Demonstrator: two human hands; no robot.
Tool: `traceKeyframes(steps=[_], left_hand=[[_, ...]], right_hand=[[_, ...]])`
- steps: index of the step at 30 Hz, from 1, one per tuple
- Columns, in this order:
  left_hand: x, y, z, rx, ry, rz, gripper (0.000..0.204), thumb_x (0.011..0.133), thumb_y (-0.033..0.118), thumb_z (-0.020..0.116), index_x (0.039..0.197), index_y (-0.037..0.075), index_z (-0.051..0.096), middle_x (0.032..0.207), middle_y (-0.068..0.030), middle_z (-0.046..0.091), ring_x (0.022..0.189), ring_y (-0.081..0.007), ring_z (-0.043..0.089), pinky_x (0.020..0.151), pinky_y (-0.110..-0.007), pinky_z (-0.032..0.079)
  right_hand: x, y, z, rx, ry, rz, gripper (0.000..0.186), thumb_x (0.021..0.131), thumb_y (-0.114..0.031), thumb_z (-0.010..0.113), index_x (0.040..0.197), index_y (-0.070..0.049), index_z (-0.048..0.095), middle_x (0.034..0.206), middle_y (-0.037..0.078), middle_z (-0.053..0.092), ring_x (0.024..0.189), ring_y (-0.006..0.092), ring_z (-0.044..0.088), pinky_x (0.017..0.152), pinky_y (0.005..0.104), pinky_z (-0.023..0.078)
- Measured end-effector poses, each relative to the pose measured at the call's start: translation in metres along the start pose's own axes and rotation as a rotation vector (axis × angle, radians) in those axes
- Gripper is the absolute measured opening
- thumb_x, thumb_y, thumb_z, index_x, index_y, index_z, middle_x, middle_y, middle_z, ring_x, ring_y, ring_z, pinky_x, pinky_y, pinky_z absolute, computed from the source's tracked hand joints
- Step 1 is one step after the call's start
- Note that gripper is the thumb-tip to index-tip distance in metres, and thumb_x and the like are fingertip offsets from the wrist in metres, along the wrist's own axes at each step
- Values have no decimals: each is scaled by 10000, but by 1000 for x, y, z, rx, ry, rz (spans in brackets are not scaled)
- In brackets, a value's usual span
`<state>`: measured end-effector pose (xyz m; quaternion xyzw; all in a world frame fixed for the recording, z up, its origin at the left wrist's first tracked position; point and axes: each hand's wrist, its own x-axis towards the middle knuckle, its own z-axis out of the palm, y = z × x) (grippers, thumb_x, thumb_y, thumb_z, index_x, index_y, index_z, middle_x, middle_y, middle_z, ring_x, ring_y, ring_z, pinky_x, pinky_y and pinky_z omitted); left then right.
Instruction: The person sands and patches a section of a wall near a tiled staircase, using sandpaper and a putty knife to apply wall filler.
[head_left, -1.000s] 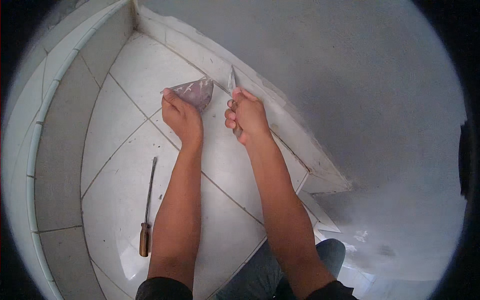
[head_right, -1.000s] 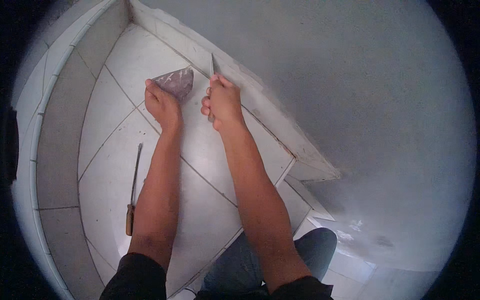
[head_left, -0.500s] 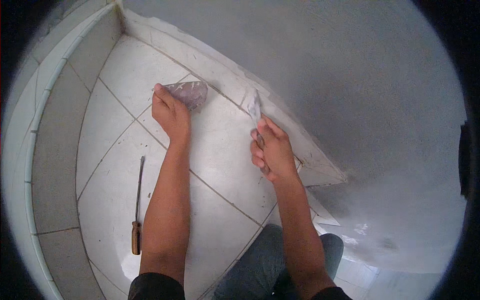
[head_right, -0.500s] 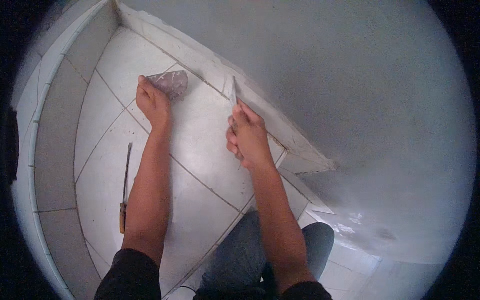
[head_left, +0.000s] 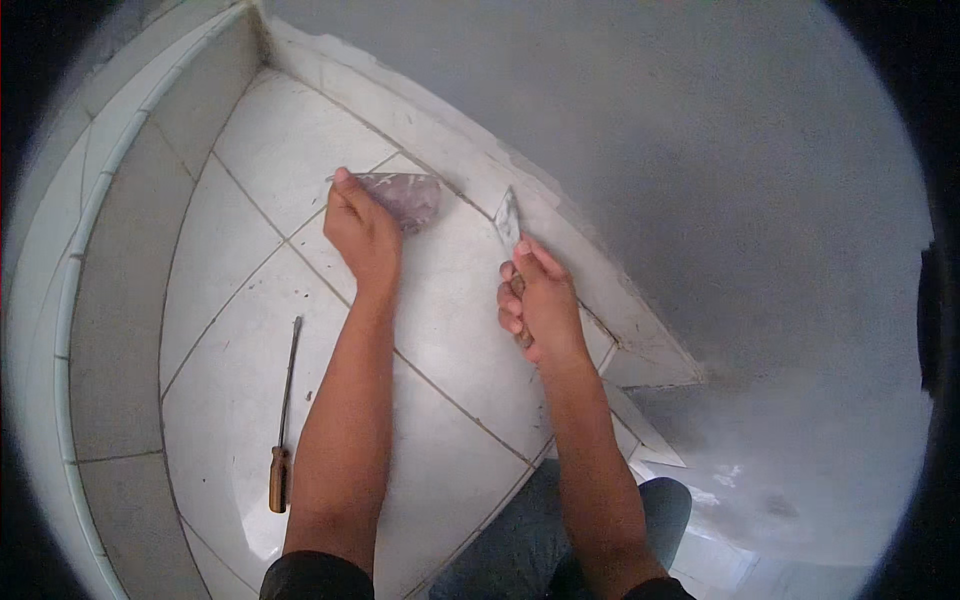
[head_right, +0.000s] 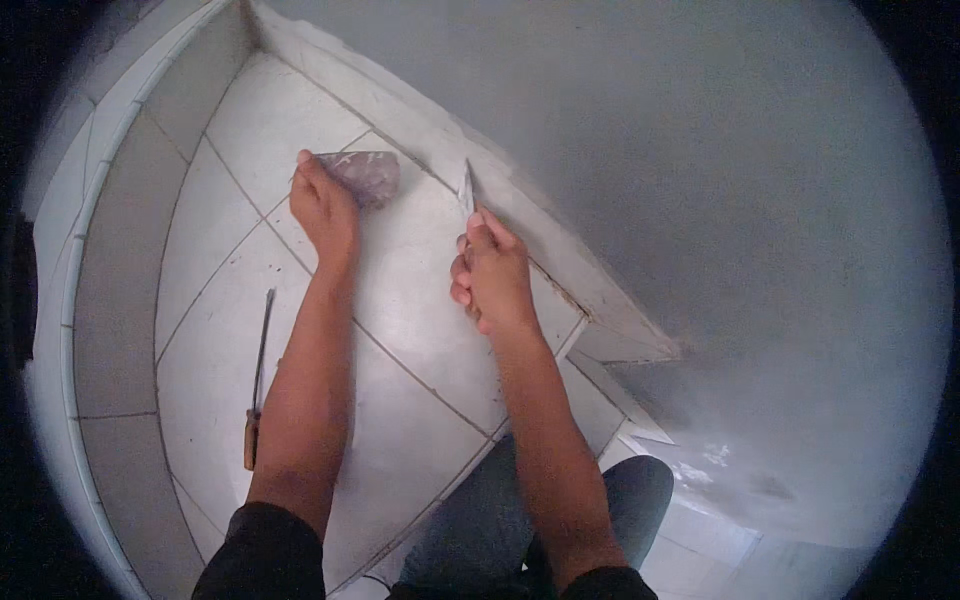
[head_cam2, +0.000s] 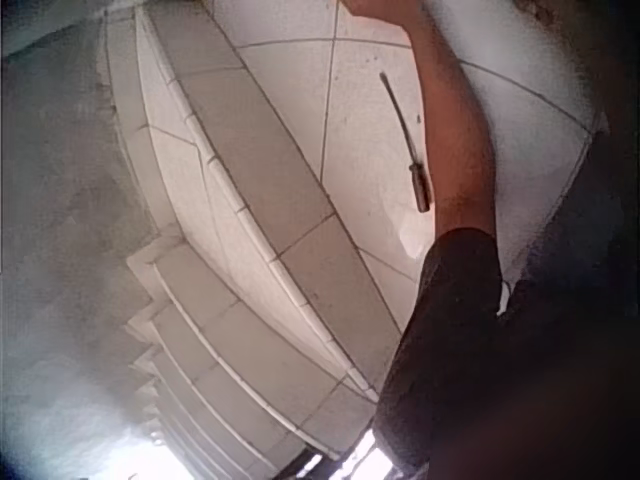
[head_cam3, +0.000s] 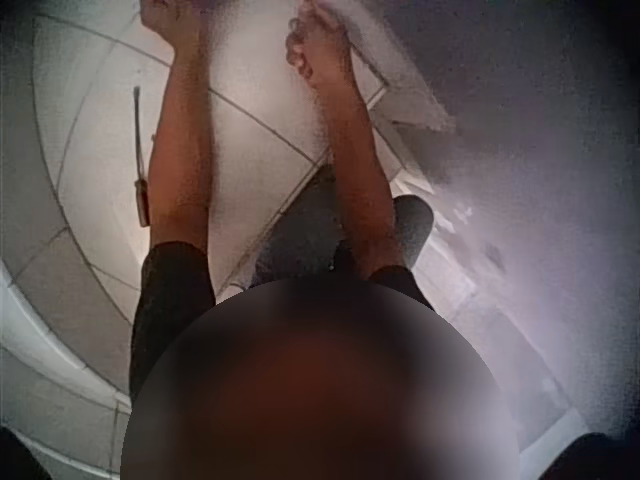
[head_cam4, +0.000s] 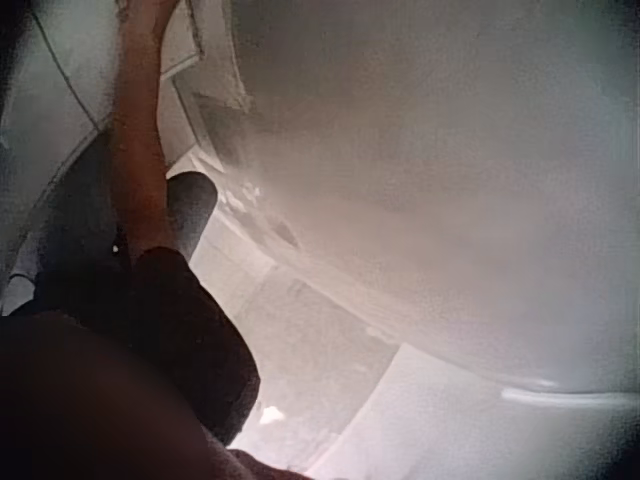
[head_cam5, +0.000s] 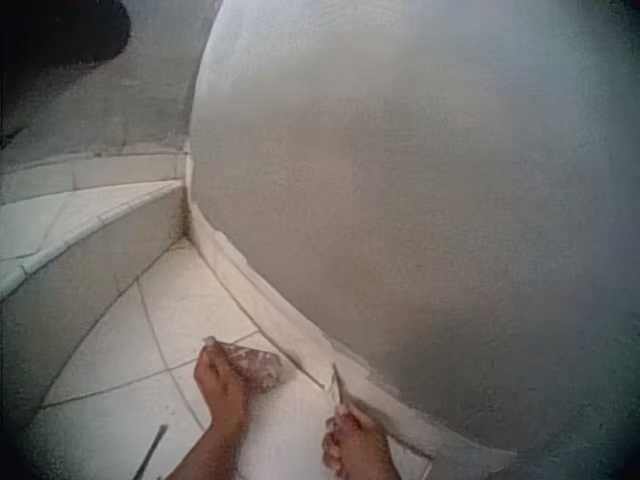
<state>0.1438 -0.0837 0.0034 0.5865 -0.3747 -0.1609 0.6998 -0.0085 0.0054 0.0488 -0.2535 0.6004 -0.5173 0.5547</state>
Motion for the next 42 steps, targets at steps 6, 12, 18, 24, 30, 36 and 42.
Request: traceKeyframes(steps=[6,12,18,24,30,36,42], left_hand=[[1,-1,1,10,-50,-29,513,1082,364,372,728,4,462,632,-55,442,632,-154,379,602,-343,379],[1,-5,0,-10,-34,-37,484,1078,342,388,741,4,470,633,-56,442,636,-150,377,604,-346,379],[1,-4,2,-83,-51,36,418,1028,341,525,796,-4,567,694,-60,568,666,-147,482,654,-320,438],[-10,0,5,-37,-261,117,412,994,356,581,861,-29,642,760,-88,653,695,-151,561,696,-336,478],[-9,-11,10,188,-521,197,468,1012,370,514,876,-64,626,696,-131,601,667,-177,525,658,-362,450],[-4,-23,6,19,-446,80,484,1021,375,488,841,-59,604,677,-138,574,663,-185,489,656,-370,441],[-5,-11,7,80,-436,127,475,1032,355,476,829,-56,599,677,-129,575,669,-181,489,659,-369,439]], right_hand=[[23,-1,27,189,-183,-46,318,1022,-215,536,1285,-40,504,809,21,499,494,67,400,345,212,285],[-42,21,-74,118,-78,-142,441,1038,-252,506,1427,-50,461,790,-12,498,497,42,407,359,204,329],[-147,-12,-144,-125,205,6,461,1049,-233,481,1482,-87,422,831,9,528,473,47,427,367,212,374],[-178,-7,-224,-539,80,-57,460,1054,-242,469,1483,-82,426,853,29,556,450,75,465,390,242,399],[-147,-7,-210,-357,69,-97,457,1058,-275,455,1472,-83,447,858,35,553,441,68,435,376,250,361],[-85,0,-160,-186,-47,-56,353,1051,-315,474,1264,-53,577,724,-9,489,435,44,376,336,224,305],[-23,8,-67,-170,-33,-94,303,1041,-303,498,1151,-45,612,657,-31,440,435,70,377,347,261,314]])
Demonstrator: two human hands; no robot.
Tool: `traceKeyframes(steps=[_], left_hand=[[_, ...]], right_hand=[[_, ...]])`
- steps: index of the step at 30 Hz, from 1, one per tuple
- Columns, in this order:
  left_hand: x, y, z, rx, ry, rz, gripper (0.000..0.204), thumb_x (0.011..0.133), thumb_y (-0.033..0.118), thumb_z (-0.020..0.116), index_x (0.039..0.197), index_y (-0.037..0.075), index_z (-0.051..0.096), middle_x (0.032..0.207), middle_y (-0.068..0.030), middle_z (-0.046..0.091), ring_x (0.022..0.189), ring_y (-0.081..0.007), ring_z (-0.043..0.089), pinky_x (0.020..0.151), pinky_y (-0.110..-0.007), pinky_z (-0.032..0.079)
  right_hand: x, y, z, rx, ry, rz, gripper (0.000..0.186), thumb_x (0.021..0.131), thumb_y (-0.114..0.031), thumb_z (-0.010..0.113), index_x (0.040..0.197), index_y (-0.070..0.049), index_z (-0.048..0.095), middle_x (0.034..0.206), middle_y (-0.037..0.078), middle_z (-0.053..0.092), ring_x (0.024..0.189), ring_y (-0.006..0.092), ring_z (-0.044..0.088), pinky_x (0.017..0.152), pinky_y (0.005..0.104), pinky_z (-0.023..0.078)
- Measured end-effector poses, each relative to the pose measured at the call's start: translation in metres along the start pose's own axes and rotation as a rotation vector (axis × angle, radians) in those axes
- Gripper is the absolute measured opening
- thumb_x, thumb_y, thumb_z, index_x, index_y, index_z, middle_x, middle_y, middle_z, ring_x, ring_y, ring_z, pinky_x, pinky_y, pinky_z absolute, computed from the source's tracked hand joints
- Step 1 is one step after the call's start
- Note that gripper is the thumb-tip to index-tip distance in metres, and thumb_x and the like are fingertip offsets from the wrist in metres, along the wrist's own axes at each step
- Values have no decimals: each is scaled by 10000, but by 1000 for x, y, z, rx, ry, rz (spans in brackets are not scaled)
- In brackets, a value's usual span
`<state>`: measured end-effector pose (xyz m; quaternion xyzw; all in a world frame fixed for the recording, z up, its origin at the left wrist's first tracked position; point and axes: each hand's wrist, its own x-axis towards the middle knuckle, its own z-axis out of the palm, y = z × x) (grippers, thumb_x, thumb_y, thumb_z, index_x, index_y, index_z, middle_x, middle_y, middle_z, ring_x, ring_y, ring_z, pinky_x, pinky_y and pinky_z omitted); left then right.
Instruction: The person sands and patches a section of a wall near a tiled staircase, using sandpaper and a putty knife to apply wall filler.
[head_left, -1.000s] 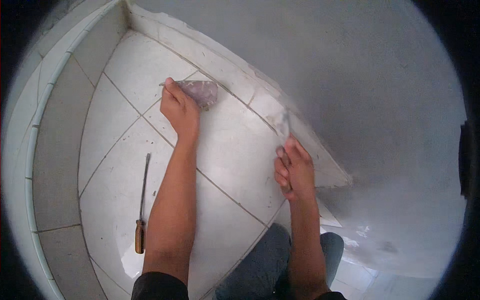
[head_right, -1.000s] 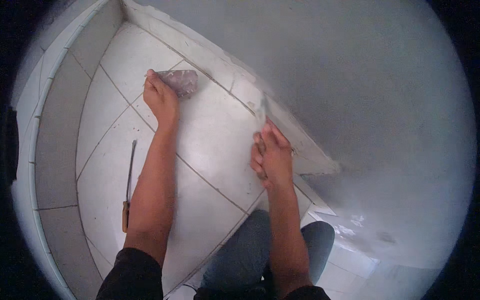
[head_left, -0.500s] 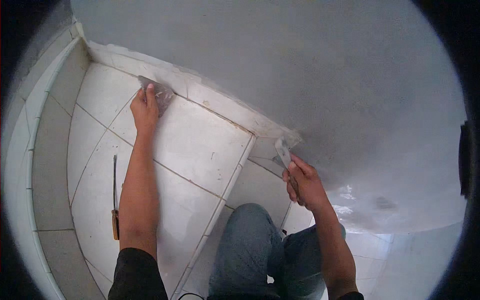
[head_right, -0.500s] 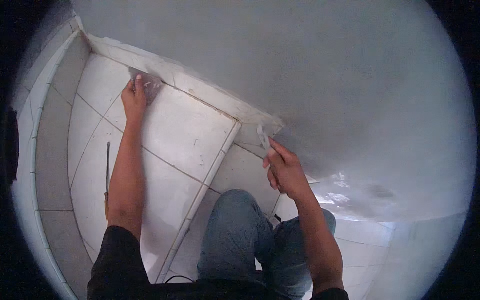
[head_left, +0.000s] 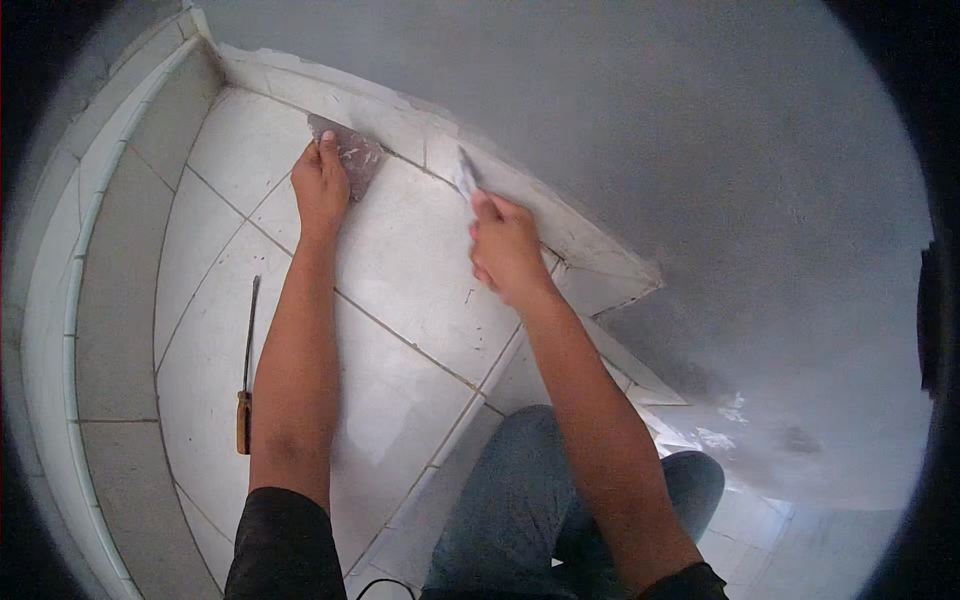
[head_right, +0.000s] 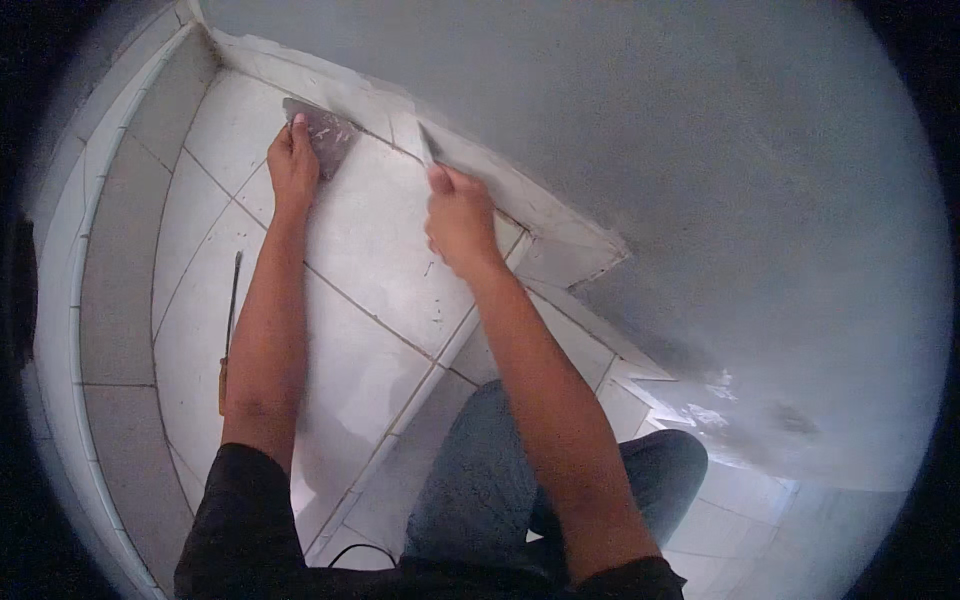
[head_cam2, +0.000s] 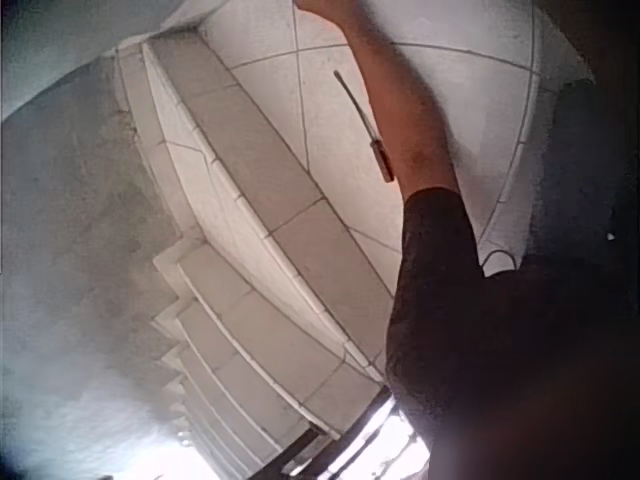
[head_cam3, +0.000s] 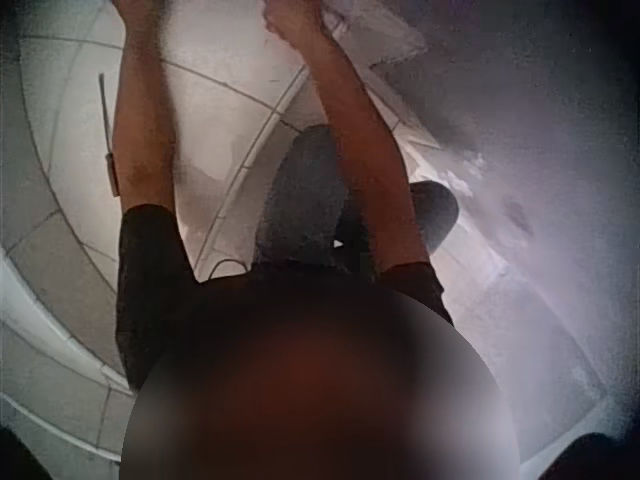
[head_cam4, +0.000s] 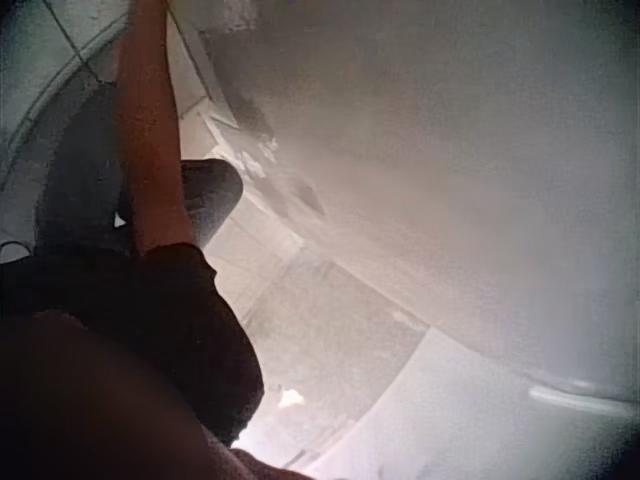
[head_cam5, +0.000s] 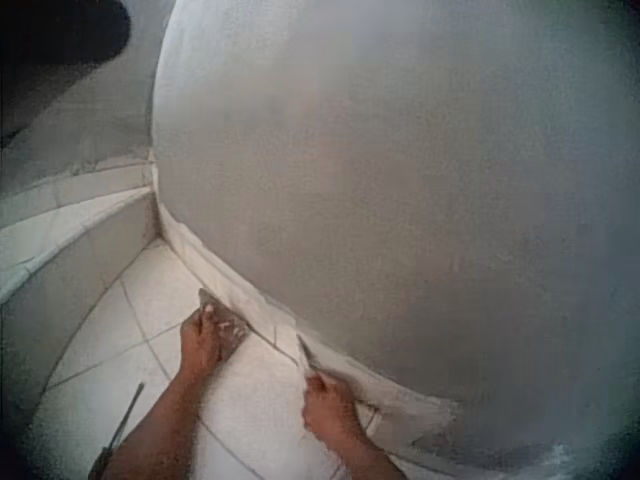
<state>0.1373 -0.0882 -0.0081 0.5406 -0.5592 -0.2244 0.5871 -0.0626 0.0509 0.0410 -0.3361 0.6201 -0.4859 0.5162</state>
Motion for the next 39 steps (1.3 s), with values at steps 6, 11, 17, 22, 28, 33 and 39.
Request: traceKeyframes(steps=[6,11,17,22,28,33,39], left_hand=[[2,-1,-4,-9,78,-4,466,1032,348,488,760,-26,549,632,-73,510,641,-153,459,620,-349,415],[4,-8,-3,-120,31,-134,475,1026,364,492,779,-37,553,643,-81,515,656,-169,455,636,-357,416],[2,1,-3,-79,154,-18,484,1031,376,482,791,-40,546,650,-81,511,651,-157,442,632,-353,411],[-8,0,11,153,105,99,484,1039,378,461,852,-53,576,685,-136,579,667,-216,518,659,-403,439],[-71,37,74,-64,-226,24,644,1043,550,336,890,-40,542,707,-90,475,746,-192,494,728,-400,439],[-223,126,153,-155,-266,-63,692,1060,305,361,1490,-169,96,1595,-329,66,1512,-387,66,1218,-405,85],[-273,172,179,-130,-256,20,713,1056,308,328,1463,-214,63,1570,-381,-31,1498,-445,-28,1224,-425,8]], right_hand=[[-14,-9,14,-97,201,109,329,1042,-262,482,1270,-72,622,621,-1,511,456,105,461,389,294,384],[9,-8,29,-189,-9,-30,280,1025,-207,485,1195,-49,640,634,-16,499,477,88,462,410,301,391],[-62,-10,-53,-491,-161,-218,409,1039,-289,489,1380,-75,559,650,22,513,478,92,493,452,280,433],[-171,11,-160,-573,-134,25,410,1035,-226,504,1427,-106,524,684,19,518,481,79,479,445,266,424],[-214,26,-201,-381,-23,40,445,1057,-242,471,1445,-24,463,700,8,504,465,69,455,407,244,389],[-210,30,-217,-310,-14,63,415,1030,-225,515,1415,-70,520,702,20,514,508,72,474,446,250,408],[-209,33,-241,-464,29,-126,426,1038,-250,501,1407,-40,517,672,4,522,531,76,490,494,252,423]])
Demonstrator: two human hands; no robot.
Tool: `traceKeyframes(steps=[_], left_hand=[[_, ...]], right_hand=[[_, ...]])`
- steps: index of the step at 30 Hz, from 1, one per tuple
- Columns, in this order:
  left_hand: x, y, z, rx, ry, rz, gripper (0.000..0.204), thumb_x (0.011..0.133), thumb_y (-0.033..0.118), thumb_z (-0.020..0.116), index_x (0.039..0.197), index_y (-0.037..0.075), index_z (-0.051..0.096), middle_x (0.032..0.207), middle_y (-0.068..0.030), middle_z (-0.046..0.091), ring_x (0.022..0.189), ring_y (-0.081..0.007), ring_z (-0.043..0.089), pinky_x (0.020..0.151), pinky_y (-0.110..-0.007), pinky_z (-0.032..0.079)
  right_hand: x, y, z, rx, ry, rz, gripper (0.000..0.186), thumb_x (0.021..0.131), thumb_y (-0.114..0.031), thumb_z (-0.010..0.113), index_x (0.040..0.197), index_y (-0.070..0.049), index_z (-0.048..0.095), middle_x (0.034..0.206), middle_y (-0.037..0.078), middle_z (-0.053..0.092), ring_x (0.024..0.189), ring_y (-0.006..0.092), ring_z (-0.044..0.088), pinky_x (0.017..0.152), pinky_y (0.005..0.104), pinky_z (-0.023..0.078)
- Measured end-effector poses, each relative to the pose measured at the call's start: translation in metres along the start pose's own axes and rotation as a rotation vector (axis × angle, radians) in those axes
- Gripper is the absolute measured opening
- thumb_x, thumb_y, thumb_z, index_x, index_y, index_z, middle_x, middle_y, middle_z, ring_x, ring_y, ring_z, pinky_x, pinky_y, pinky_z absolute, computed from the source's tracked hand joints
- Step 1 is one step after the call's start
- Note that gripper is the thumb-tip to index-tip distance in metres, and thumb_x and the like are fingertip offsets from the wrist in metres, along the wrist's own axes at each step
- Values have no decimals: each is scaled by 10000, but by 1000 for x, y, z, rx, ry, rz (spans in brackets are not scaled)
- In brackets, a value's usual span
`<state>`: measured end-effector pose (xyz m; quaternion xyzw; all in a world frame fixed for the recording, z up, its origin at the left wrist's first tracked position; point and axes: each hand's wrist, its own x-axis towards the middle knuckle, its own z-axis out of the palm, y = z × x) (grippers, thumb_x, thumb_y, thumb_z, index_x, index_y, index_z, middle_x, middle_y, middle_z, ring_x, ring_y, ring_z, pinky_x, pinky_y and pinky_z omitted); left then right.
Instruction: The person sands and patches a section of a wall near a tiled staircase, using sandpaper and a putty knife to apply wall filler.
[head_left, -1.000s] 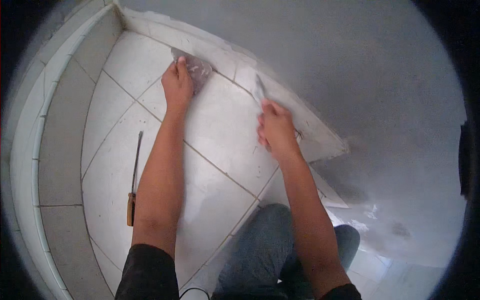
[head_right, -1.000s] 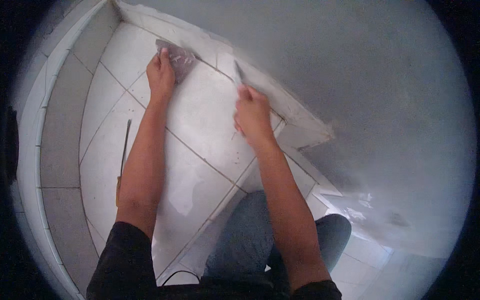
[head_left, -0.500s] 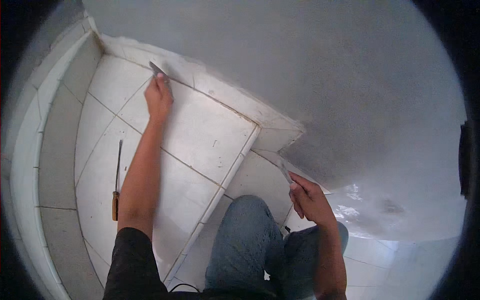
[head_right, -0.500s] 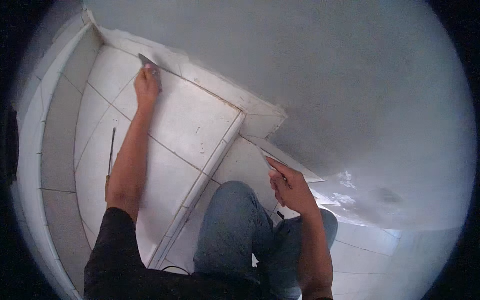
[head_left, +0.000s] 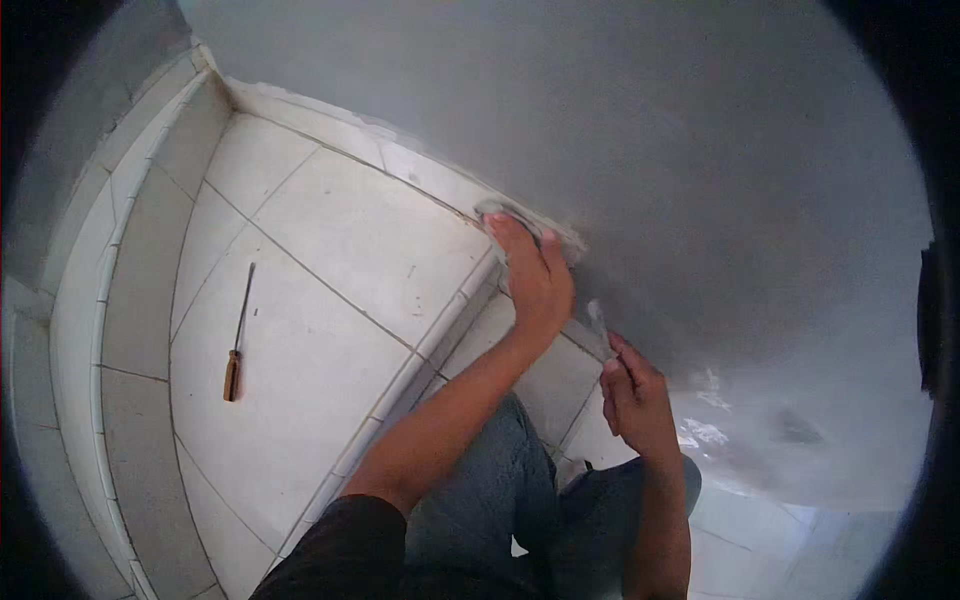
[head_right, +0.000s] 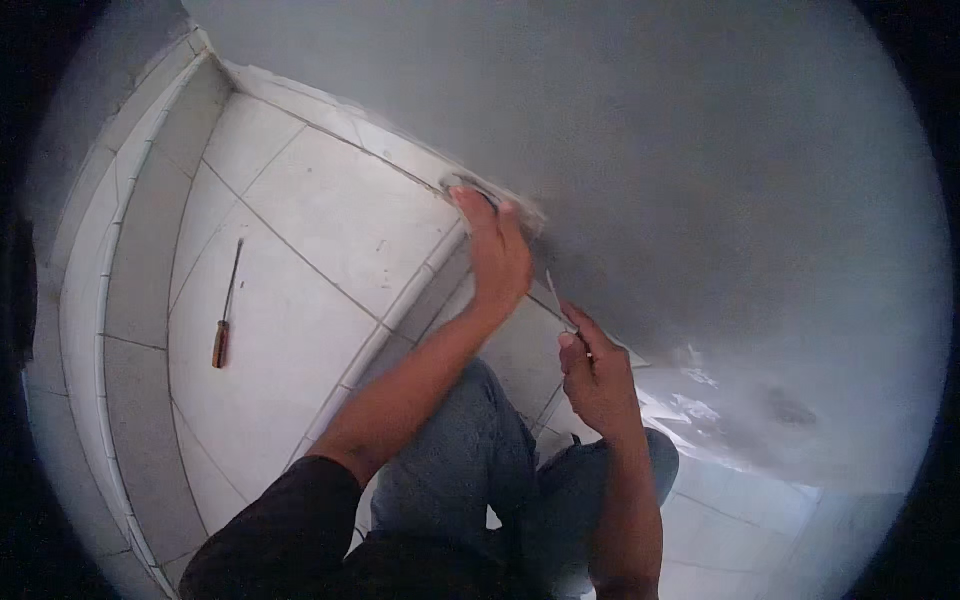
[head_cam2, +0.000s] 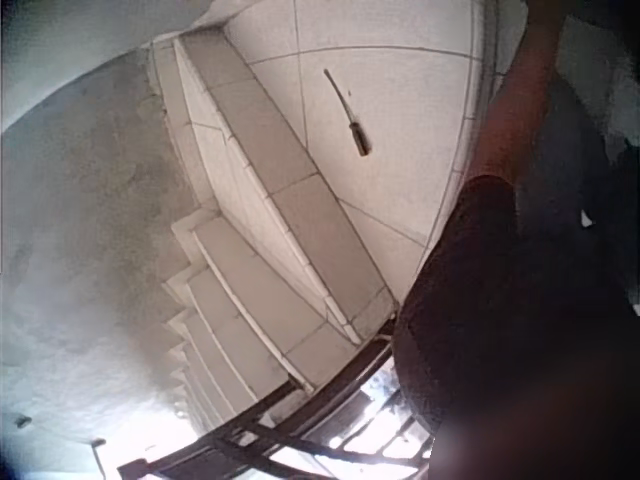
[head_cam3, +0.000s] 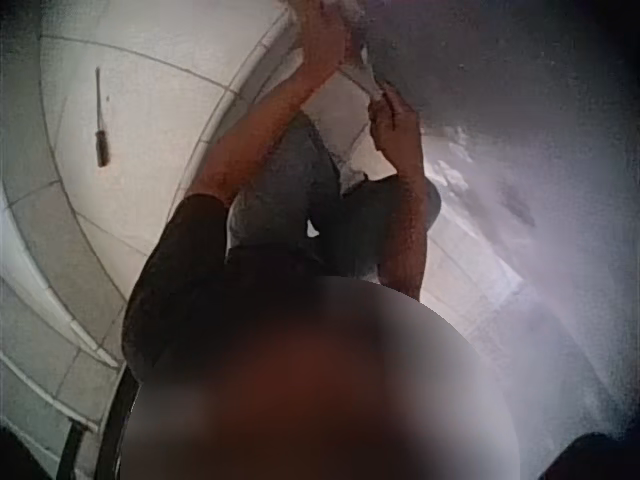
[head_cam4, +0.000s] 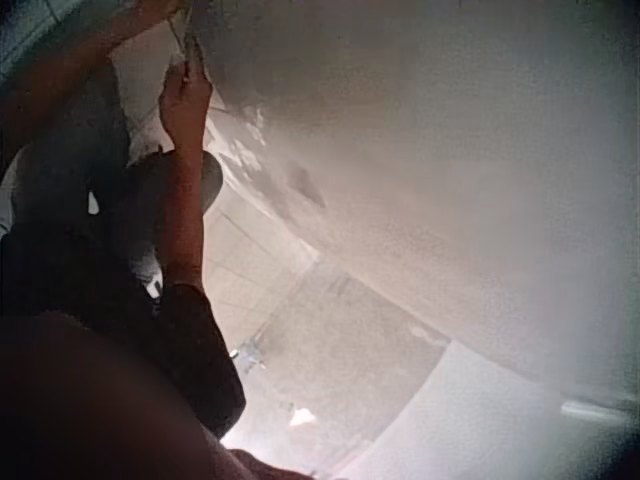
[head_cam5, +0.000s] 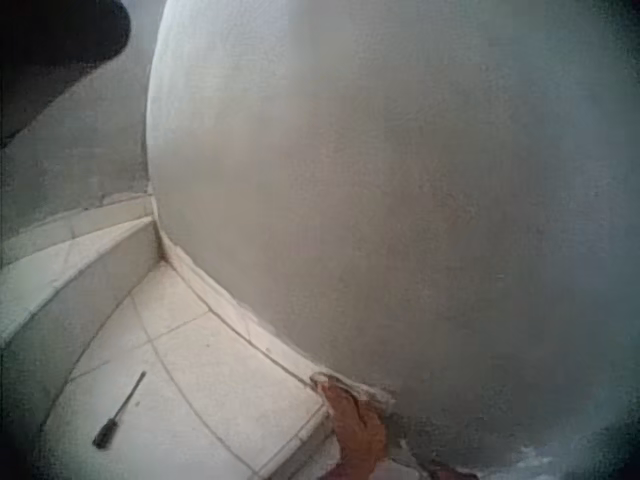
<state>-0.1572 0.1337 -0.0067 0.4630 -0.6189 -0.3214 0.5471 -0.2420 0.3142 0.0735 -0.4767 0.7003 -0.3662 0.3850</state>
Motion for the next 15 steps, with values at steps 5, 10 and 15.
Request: traceKeyframes(steps=[5,10,15], left_hand=[[20,10,0,-51,264,48,693,1046,272,334,1474,-197,57,1589,-346,-16,1501,-437,-13,1226,-424,15],[-17,17,26,-71,140,-121,666,1065,307,290,1490,-168,96,1601,-314,63,1514,-380,39,1225,-384,46],[8,12,15,-30,277,21,702,1063,325,283,1475,-195,55,1572,-377,0,1492,-459,53,1221,-452,57]], right_hand=[[-21,9,-25,50,155,-62,461,1054,-309,482,1408,-15,503,656,3,510,502,63,475,473,244,416],[-22,4,-31,164,311,-29,512,1059,-334,461,1419,29,456,638,-5,484,443,32,443,377,215,363],[-30,0,-30,168,281,-59,509,1064,-326,446,1407,50,454,660,-3,494,434,33,446,371,216,367]])
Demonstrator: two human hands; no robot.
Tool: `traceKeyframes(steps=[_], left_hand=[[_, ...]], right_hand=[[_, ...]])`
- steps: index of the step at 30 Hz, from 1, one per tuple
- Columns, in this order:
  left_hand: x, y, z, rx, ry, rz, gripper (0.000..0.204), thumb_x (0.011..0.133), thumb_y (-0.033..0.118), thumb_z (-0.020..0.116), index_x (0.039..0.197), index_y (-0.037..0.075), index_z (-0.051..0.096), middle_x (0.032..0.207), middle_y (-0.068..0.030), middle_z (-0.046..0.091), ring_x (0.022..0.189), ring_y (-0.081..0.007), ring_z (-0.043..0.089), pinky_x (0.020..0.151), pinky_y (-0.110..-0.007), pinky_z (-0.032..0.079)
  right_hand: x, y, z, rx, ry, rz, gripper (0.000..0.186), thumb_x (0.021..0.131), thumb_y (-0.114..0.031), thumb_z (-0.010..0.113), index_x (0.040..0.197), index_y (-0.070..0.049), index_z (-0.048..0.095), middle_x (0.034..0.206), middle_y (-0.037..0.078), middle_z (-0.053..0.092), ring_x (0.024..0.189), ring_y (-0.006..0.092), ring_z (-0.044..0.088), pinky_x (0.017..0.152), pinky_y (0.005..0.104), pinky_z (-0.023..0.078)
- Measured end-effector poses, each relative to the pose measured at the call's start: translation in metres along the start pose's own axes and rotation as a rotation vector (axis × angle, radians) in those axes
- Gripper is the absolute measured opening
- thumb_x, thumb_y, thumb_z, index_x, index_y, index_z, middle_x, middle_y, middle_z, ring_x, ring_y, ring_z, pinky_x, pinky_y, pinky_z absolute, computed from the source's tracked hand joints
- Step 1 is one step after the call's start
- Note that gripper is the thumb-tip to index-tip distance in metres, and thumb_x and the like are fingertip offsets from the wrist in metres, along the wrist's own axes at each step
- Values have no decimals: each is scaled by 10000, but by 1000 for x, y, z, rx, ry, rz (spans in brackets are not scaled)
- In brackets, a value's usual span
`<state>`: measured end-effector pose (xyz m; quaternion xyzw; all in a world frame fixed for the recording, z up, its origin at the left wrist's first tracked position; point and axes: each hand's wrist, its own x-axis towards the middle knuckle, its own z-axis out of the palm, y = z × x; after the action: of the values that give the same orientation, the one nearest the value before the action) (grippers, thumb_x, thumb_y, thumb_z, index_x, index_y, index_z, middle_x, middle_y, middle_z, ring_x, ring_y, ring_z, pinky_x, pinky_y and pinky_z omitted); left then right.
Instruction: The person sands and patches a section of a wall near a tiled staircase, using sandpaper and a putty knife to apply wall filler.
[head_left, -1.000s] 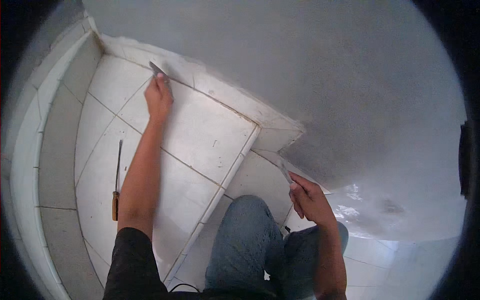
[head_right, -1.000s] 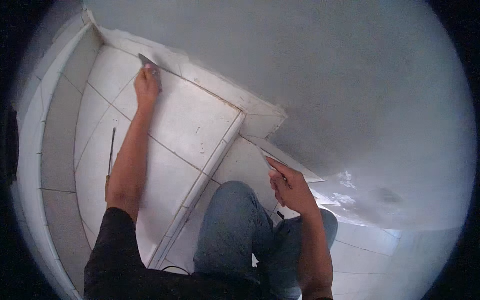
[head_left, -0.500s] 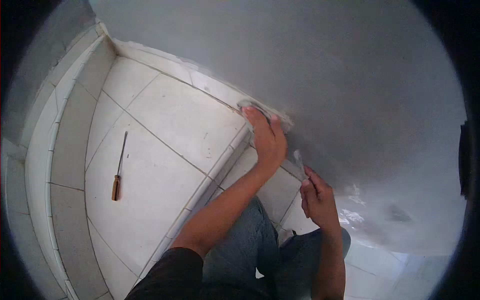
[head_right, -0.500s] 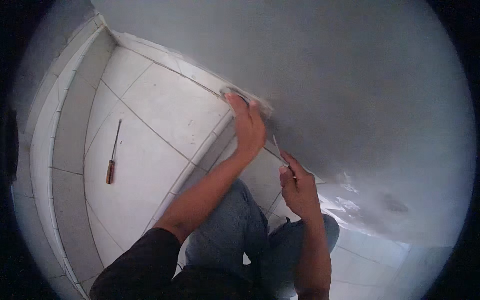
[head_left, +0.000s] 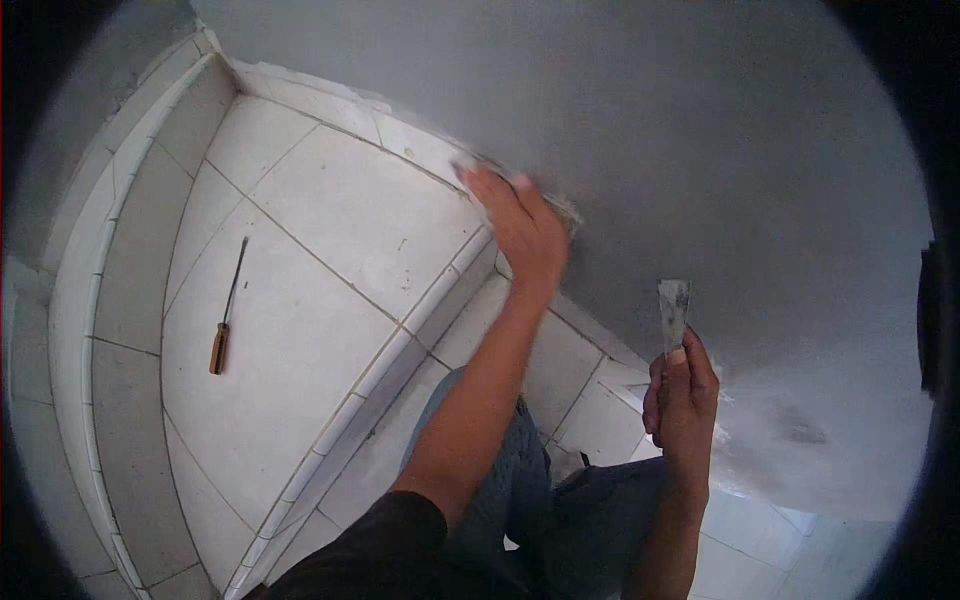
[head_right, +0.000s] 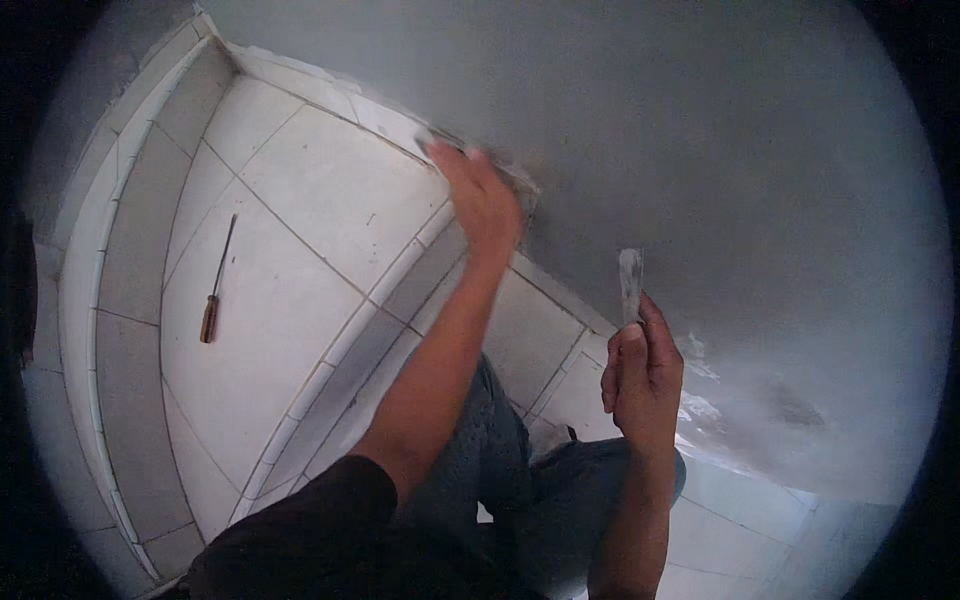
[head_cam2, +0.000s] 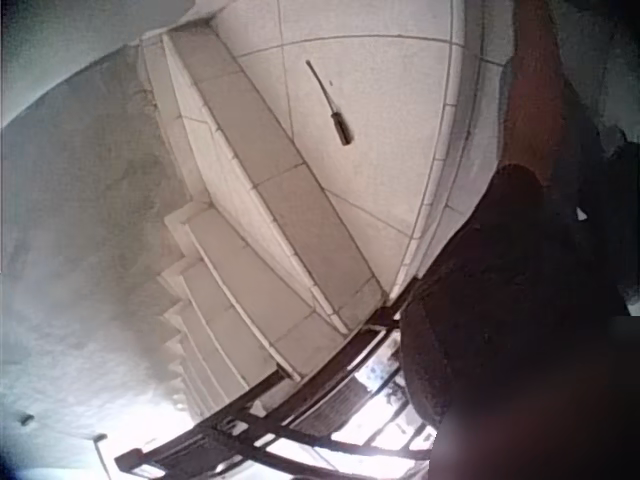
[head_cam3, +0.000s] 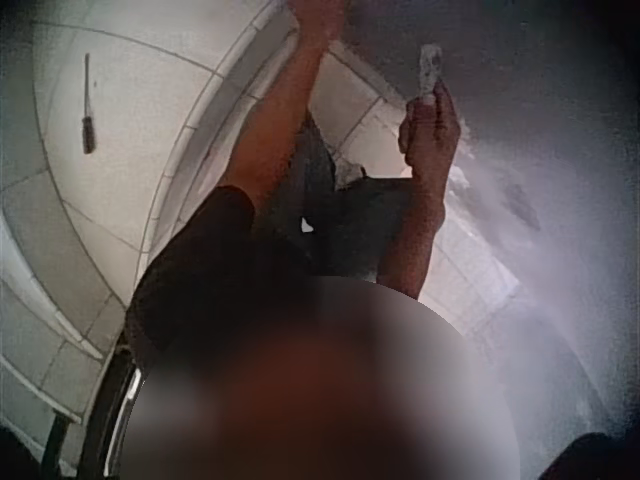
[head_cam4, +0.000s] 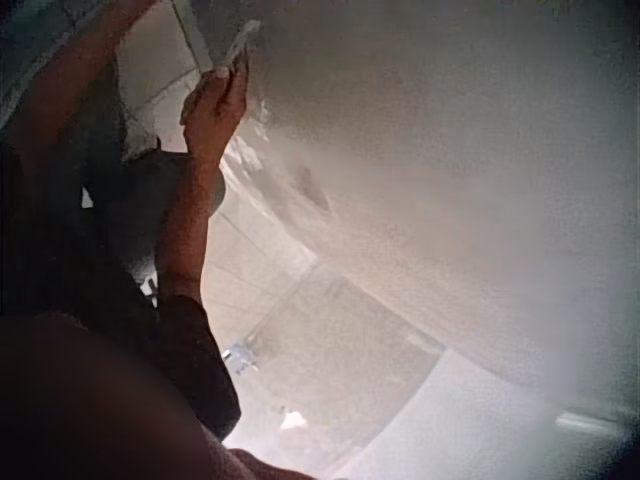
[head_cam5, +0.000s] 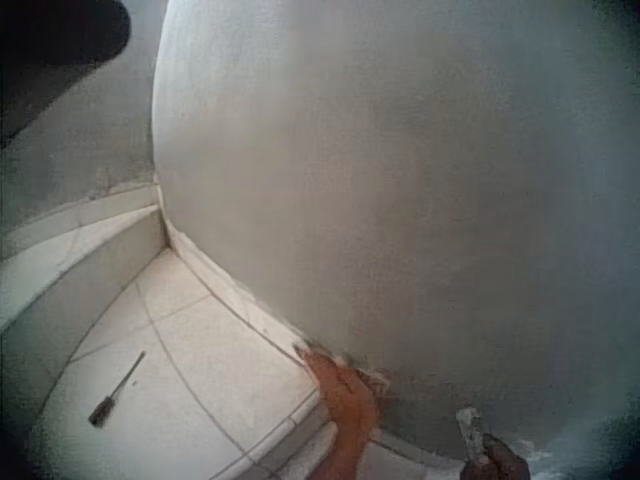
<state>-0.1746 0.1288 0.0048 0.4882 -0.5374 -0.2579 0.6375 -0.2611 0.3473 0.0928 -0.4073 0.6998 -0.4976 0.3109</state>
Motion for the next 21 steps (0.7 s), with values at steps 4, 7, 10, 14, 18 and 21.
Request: traceKeyframes(steps=[4,7,10,14,18,21], left_hand=[[-5,12,-5,44,13,-13,713,1065,349,282,1474,-197,72,1572,-377,12,1491,-459,73,1220,-451,69],[-23,14,-6,-109,-118,-87,692,1071,360,283,1489,-167,120,1593,-325,90,1510,-395,49,1223,-411,50],[-30,0,-2,37,-101,35,710,1068,369,297,1487,-172,108,1592,-331,74,1509,-397,59,1223,-407,51],[-18,-14,1,47,-62,-35,721,1065,362,284,1472,-200,87,1567,-385,32,1495,-456,25,1217,-455,39],[-27,-1,-11,96,-308,-70,765,1052,424,307,1456,-208,157,1559,-386,93,1490,-463,52,1215,-472,42],[-4,1,-19,116,-97,-4,825,1040,474,334,1453,-215,146,1557,-394,80,1491,-462,64,1217,-449,65]], right_hand=[[-9,3,-1,-40,6,-14,504,1065,-328,441,1407,41,455,675,2,501,429,34,447,363,216,373],[-10,7,2,9,35,-40,494,1064,-326,443,1408,28,461,679,6,507,428,35,445,367,216,373],[-12,9,7,88,25,-38,492,1065,-332,438,1408,20,466,684,9,513,428,36,442,371,210,368],[-18,8,11,-76,13,-100,496,1066,-338,432,1410,19,463,682,9,513,433,37,443,366,211,362],[-20,7,11,-78,-18,-154,512,1067,-344,431,1411,33,458,680,8,513,445,37,446,366,216,358],[-20,9,9,-73,-28,-187,519,1066,-346,432,1409,43,457,673,8,509,447,37,445,370,218,357]])
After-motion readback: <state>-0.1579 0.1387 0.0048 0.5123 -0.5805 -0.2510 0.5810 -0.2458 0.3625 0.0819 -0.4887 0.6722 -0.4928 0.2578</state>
